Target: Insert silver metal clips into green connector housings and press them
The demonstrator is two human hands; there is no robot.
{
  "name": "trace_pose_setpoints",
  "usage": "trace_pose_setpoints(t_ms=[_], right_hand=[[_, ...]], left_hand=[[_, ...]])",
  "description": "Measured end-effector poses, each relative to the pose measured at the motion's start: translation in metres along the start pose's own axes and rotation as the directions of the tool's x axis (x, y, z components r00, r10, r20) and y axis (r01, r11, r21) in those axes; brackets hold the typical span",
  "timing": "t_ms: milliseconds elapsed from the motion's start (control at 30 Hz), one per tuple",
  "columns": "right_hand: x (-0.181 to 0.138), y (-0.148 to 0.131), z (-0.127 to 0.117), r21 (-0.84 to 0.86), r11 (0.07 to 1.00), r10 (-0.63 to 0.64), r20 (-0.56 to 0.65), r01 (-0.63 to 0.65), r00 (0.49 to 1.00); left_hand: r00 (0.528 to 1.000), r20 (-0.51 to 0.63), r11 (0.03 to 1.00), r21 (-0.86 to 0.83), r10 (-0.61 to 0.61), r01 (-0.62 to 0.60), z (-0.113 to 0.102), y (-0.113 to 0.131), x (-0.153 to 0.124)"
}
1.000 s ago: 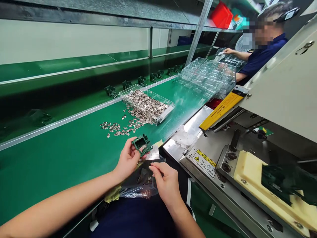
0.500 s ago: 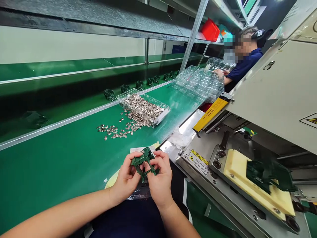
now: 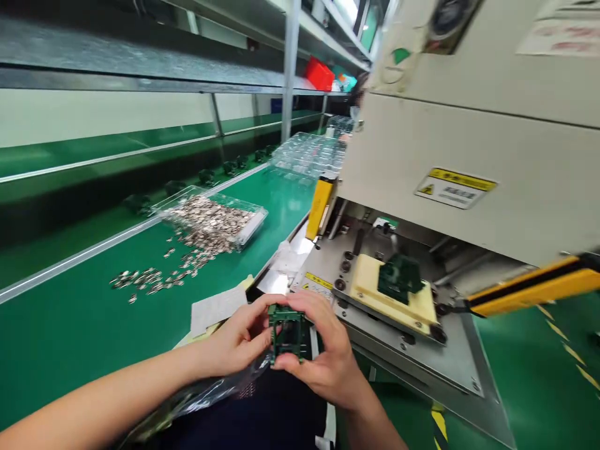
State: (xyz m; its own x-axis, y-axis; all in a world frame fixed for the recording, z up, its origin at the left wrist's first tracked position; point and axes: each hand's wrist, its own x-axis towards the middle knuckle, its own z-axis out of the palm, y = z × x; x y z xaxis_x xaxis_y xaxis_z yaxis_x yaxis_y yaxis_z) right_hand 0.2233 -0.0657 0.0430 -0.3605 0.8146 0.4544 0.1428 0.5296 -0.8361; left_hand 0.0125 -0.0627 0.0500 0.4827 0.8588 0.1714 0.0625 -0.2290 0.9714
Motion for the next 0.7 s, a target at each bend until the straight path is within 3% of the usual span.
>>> trace_pose_setpoints(t_ms=[67,100,133,167,200,233,267,300,367,467,600,700], right_hand=[[-0.019,-0.003,-0.039,-0.065,0.998,0.013,-0.221,-0.028,0.975],[-0.029,-0.003,-0.057,-0.091,0.994,0.016,-0.397,-0.057,0.918],[-0.037,-0.002,-0.075,-0.12,0.989,0.003,-0.584,-0.091,0.812],[-0.044,0.0,-0.091,-0.153,0.982,-0.04,-0.744,-0.112,0.667],[-0.049,0.003,-0.106,-0.18,0.975,-0.086,-0.847,-0.132,0.524],[-0.051,0.006,-0.12,-0.193,0.968,-0.11,-0.901,-0.159,0.42],[-0.051,0.009,-0.131,-0.2,0.963,-0.125,-0.925,-0.181,0.358],[-0.049,0.013,-0.14,-0.203,0.958,-0.125,-0.932,-0.204,0.34],[-0.04,0.017,-0.152,-0.213,0.952,-0.118,-0.918,-0.219,0.38],[-0.019,0.022,-0.158,-0.221,0.95,-0.076,-0.847,-0.218,0.526],[0.01,0.027,-0.158,-0.238,0.91,0.128,-0.616,-0.339,0.777],[0.022,0.03,-0.158,-0.315,0.854,0.24,-0.466,-0.413,0.851]], left_hand=[[0.982,0.175,0.996,0.034,0.071,-0.078,0.004,0.014,0.035],[0.974,0.192,0.989,0.06,0.119,-0.133,0.009,0.02,0.055],[0.97,0.169,0.976,0.098,0.175,-0.193,0.017,0.024,0.077],[0.966,0.122,0.959,0.145,0.227,-0.244,0.027,0.028,0.1],[0.962,0.075,0.942,0.194,0.264,-0.274,0.039,0.03,0.123],[0.958,0.05,0.931,0.229,0.281,-0.285,0.052,0.031,0.144],[0.962,0.04,0.93,0.248,0.269,-0.27,0.065,0.032,0.164],[0.97,0.047,0.936,0.256,0.237,-0.241,0.077,0.033,0.181],[0.986,0.05,0.955,0.247,0.158,-0.166,0.093,0.035,0.202],[0.986,-0.047,0.981,0.124,0.159,-0.152,0.086,0.035,0.197],[0.983,-0.129,0.99,-0.03,0.133,-0.138,0.027,0.019,0.129],[0.986,-0.157,0.999,0.021,0.049,-0.046,-0.02,-0.007,0.068]])
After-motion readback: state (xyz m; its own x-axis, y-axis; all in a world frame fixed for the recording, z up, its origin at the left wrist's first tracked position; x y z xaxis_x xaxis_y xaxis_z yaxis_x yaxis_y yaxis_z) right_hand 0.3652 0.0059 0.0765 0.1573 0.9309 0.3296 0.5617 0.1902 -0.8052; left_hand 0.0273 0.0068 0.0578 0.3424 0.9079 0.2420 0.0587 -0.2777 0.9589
